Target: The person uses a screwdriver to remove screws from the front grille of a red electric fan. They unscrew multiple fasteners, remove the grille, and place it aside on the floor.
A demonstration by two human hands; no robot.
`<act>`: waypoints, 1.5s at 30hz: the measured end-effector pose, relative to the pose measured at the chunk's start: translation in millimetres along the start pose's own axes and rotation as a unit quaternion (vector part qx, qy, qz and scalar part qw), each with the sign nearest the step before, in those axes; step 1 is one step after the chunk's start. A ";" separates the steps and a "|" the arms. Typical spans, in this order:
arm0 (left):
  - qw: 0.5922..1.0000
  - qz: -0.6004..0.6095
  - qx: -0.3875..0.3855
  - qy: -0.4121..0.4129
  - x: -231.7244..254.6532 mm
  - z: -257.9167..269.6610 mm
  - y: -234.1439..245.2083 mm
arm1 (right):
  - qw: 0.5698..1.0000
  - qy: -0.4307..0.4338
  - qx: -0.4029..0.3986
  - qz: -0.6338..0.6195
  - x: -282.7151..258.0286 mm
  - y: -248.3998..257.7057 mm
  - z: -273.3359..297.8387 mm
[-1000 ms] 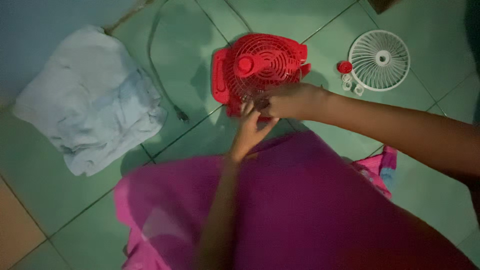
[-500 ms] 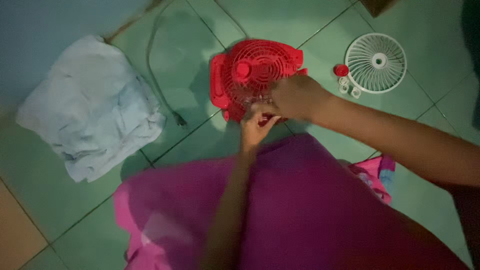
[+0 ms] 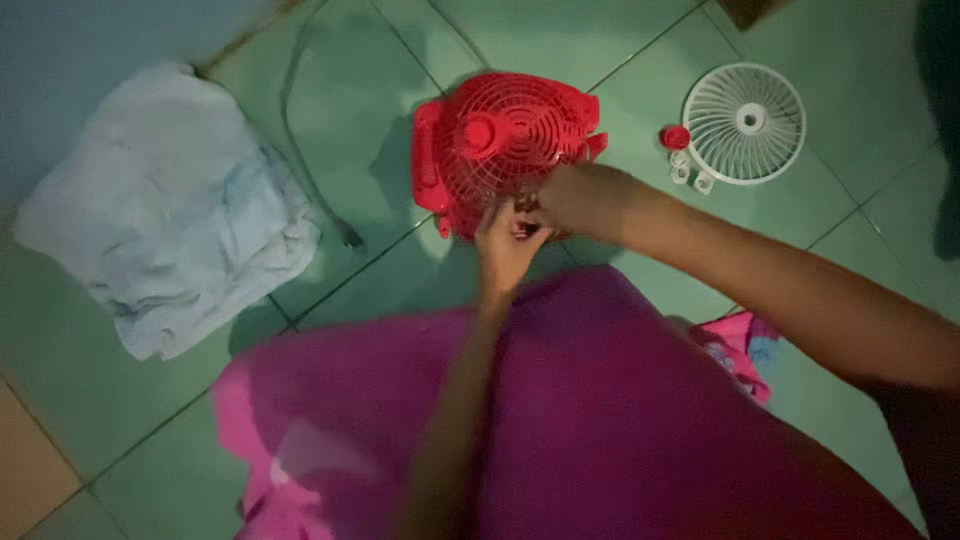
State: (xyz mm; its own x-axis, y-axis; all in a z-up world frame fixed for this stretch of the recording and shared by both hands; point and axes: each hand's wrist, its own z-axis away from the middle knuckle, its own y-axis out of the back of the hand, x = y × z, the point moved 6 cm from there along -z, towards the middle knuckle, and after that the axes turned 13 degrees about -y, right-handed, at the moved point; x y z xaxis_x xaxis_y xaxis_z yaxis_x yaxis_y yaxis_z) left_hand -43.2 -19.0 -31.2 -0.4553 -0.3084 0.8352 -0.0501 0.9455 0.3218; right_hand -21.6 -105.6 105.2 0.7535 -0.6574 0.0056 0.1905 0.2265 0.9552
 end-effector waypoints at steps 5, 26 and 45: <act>0.981 0.088 -0.165 -0.044 11.7 -26.8 18.2 | 0.966 -0.162 -0.143 -0.145 19.2 -9.4 0.4; 0.998 0.002 -0.052 -0.030 -13.7 9.6 4.4 | 0.972 -0.227 0.014 -0.061 12.0 9.4 11.6; 0.991 0.050 -0.106 -0.070 -15.1 6.8 15.2 | 0.990 -0.073 0.016 -0.121 6.3 19.5 13.6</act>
State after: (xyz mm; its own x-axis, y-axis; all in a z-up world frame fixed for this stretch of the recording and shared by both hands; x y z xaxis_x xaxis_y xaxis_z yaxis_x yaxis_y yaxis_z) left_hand -43.1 0.8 -41.9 -0.5677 -0.1834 0.8025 0.1819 0.9228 0.3396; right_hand -21.7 -115.1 127.9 0.5885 -0.7872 -0.1845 0.3329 0.0279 0.9426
